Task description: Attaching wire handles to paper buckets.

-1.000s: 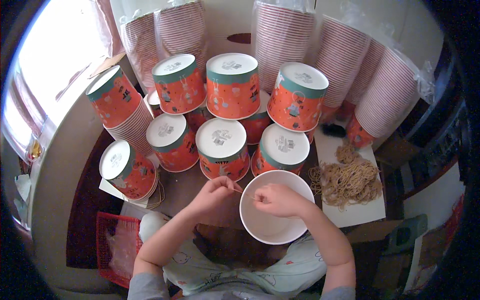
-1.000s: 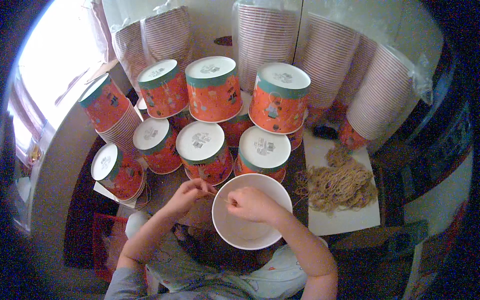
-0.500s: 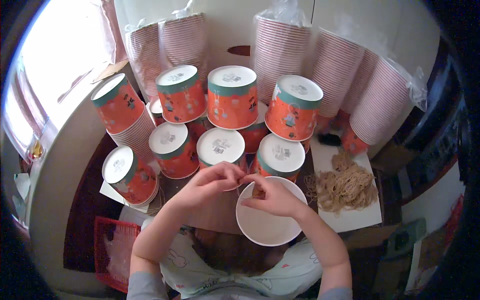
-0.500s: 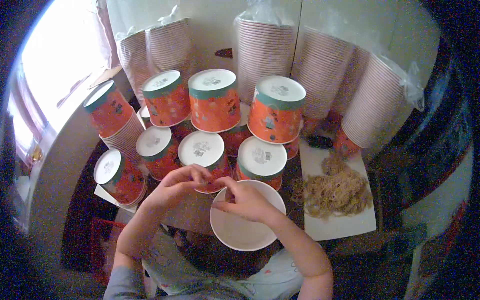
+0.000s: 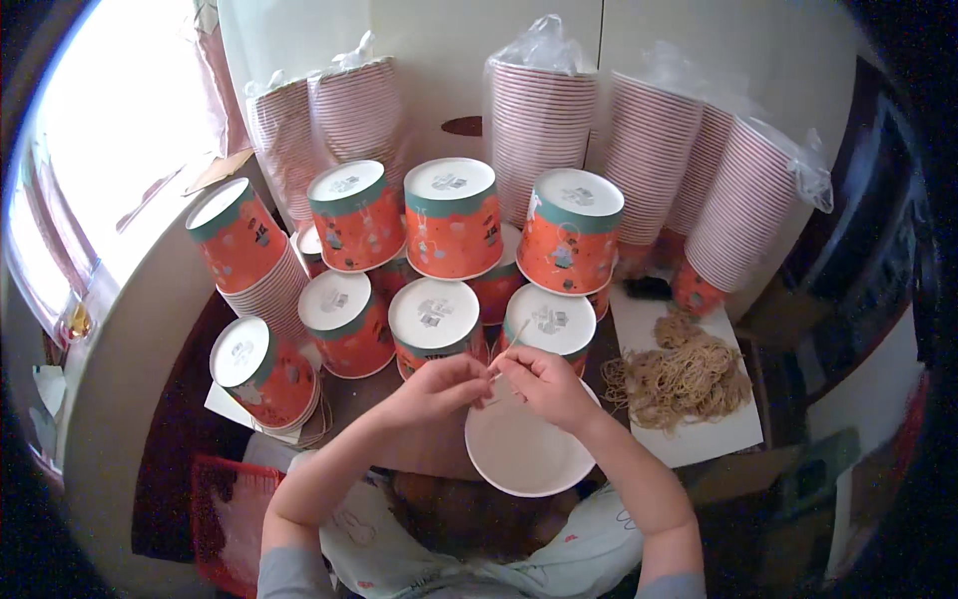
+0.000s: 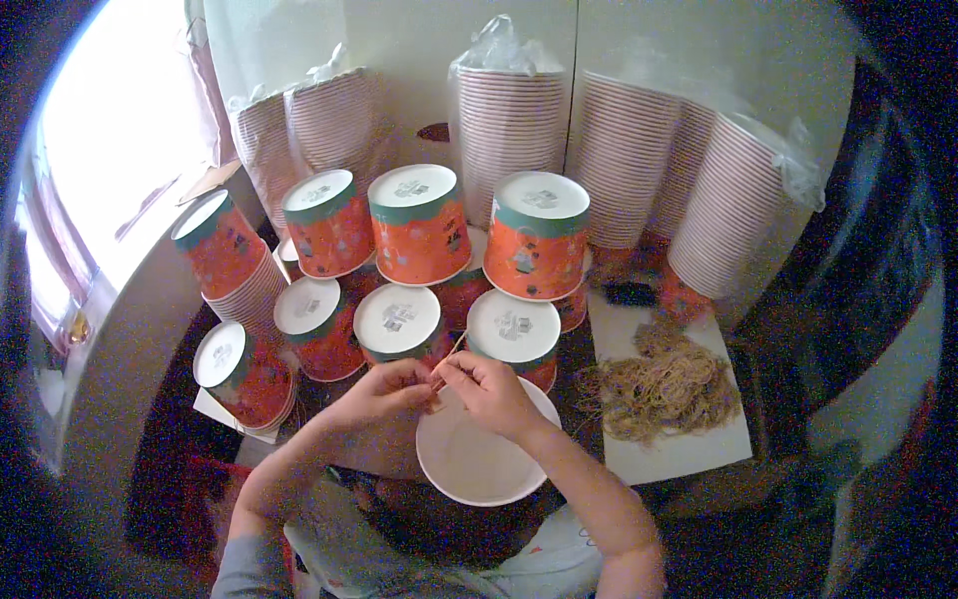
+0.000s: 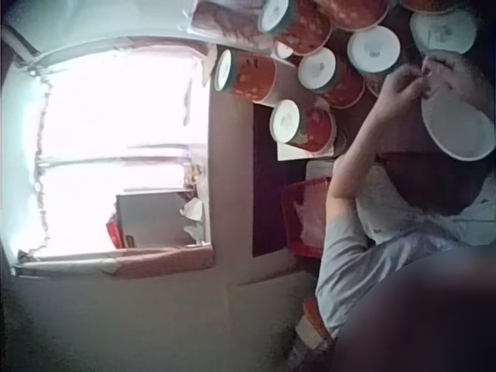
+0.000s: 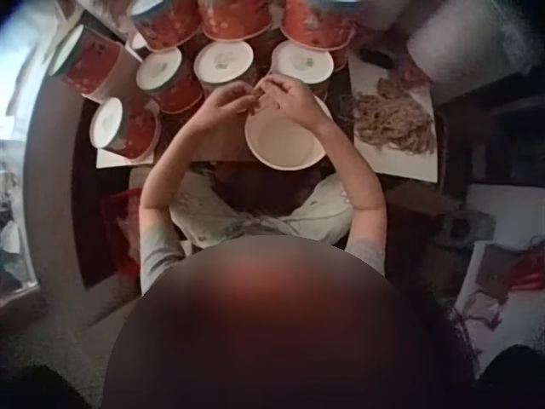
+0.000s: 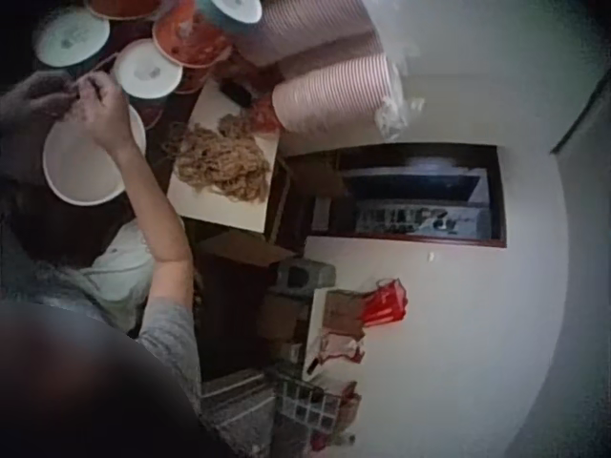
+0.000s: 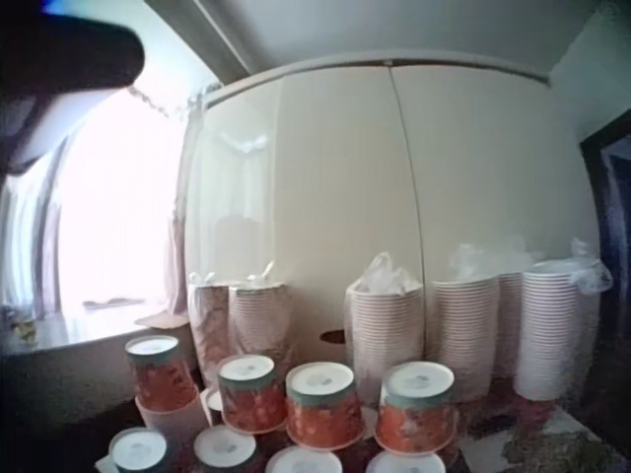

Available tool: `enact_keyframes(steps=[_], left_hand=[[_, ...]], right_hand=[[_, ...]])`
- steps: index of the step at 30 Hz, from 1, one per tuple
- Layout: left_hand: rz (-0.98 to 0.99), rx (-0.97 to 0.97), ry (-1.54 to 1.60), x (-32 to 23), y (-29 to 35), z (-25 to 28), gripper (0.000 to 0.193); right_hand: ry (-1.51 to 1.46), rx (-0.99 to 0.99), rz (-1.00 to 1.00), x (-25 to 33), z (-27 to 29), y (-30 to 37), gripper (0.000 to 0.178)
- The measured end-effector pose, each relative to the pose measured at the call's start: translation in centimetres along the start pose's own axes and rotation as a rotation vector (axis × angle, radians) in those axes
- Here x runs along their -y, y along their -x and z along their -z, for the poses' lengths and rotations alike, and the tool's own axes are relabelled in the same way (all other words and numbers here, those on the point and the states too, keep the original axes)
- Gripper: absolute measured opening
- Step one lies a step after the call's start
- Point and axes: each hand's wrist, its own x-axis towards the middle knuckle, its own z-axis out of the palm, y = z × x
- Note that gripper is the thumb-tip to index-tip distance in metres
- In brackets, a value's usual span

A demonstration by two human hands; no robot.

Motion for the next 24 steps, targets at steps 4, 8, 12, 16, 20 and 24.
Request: enact_keyframes(steps=[4,8,12,16,20,24], left_hand=[[0.107,-0.022,-0.069,0.0,0.7,-1.3,0.019],[0.172,-0.018,0.025,0.4,2.5,-2.7,0.018],[0.183,-0.068,0.122,0.9,3.5,-3.4,0.017],[0.216,-0.2,-0.008,1.1,2.9,-2.8,0.018],[0.202,0.019,-0.192,0.8,2.5,-2.5,0.021],[0.199,0.056,-0.145,0.2,2.4,-3.1,0.023]], right_hand=[[-0.113,0.102,0.041,-1.5,0.1,-0.6,0.018],[-0.118,0.173,-0.003,-0.9,-0.1,-0.5,0.017],[0.011,0.231,-0.088,-0.5,-0.2,-0.9,0.014],[0.081,0.233,-0.029,0.8,-0.1,-1.5,0.018],[0.111,0.207,0.016,1.1,0.0,-1.6,0.018],[0.245,0.057,0.071,1.4,0.0,-1.7,0.015]])
